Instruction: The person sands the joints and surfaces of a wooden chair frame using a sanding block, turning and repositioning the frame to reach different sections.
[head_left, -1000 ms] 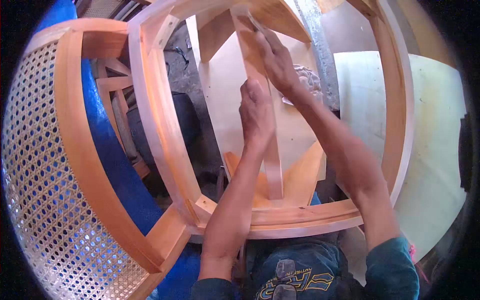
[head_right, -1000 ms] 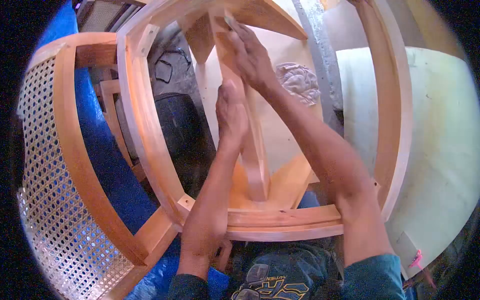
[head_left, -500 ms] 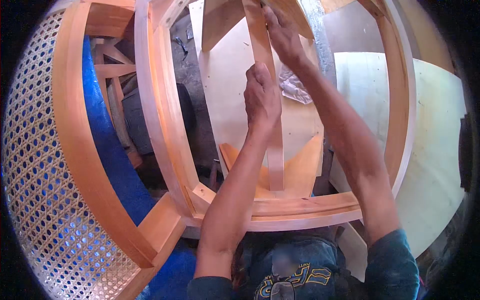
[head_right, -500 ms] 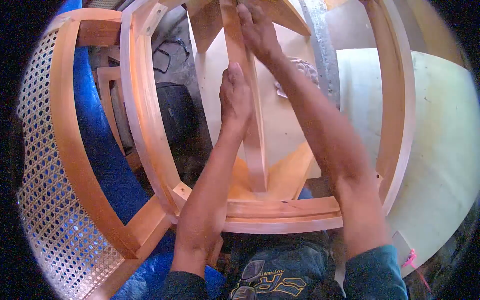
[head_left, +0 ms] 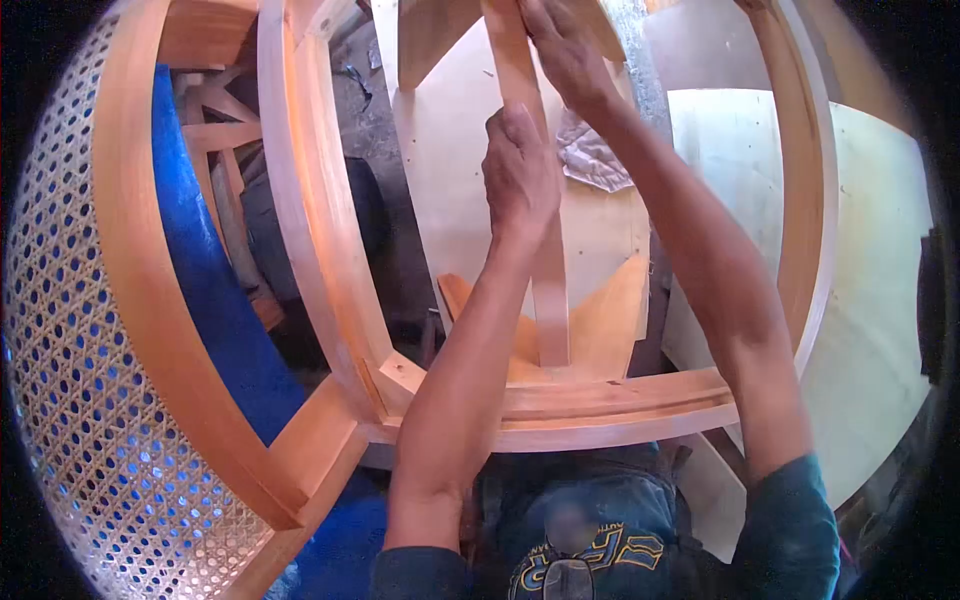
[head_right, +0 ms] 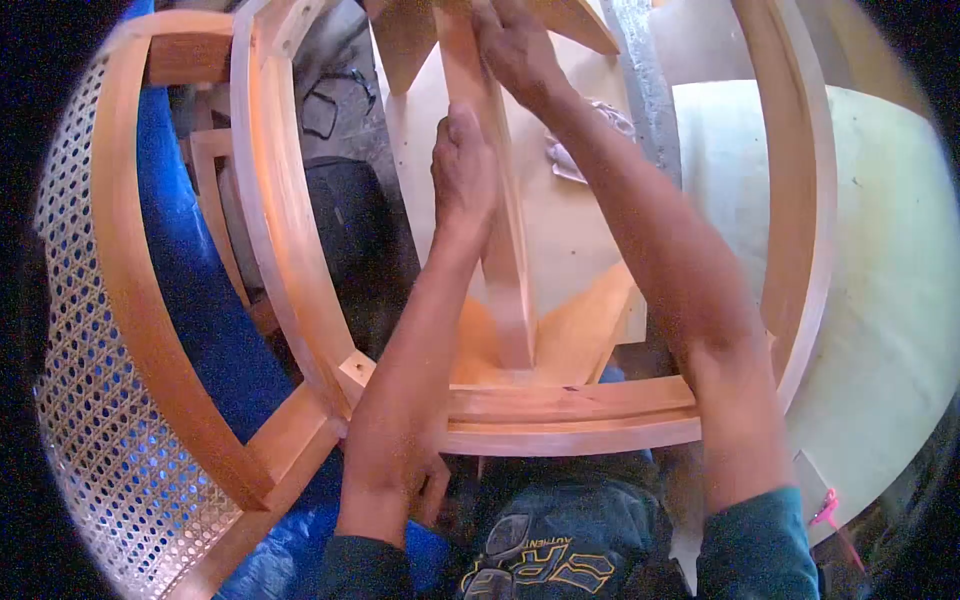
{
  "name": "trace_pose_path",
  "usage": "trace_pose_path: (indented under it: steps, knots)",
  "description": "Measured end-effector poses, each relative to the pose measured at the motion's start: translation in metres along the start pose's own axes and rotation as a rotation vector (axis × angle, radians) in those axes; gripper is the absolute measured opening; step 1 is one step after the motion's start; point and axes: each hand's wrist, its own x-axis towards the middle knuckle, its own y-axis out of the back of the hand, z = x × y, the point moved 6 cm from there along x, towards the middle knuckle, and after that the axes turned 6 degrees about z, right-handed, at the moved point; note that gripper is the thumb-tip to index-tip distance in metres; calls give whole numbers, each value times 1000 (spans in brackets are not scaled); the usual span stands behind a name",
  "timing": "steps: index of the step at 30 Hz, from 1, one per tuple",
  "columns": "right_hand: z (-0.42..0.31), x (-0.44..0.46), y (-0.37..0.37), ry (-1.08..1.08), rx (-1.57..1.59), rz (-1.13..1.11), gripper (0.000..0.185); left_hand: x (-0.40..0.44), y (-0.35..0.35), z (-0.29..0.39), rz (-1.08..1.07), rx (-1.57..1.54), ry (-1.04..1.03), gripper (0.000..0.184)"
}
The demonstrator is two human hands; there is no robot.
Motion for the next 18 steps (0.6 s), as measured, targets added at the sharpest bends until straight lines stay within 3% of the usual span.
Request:
trace_pose_path:
  steps: [3,4,7,11,15,16,18]
  knots:
    - [19,24,-5,-116,-115,-105,40,0,-3,-4,15,-20,16,64]
    - [16,9,-9,-95,242,-119,44,-1,-2,-1,-3,-7,19,65]
    - [10,-25,10,-15,-15,-103,46,-5,0,-3,-36,5,49,66]
    - [16,-2,4,47,-57,-128,47,1,-2,-1,-3,-82,-81,64]
    - [22,14,-17,-103,429,-90,45,-1,-3,-5,-43,-49,67,62]
    - [12,8,-8,48,184,-88,45,-5,1,0,-34,-4,86,61]
    - [2,-23,3,-106,-4,-165,46,-11,5,4,-19,-50,124,60]
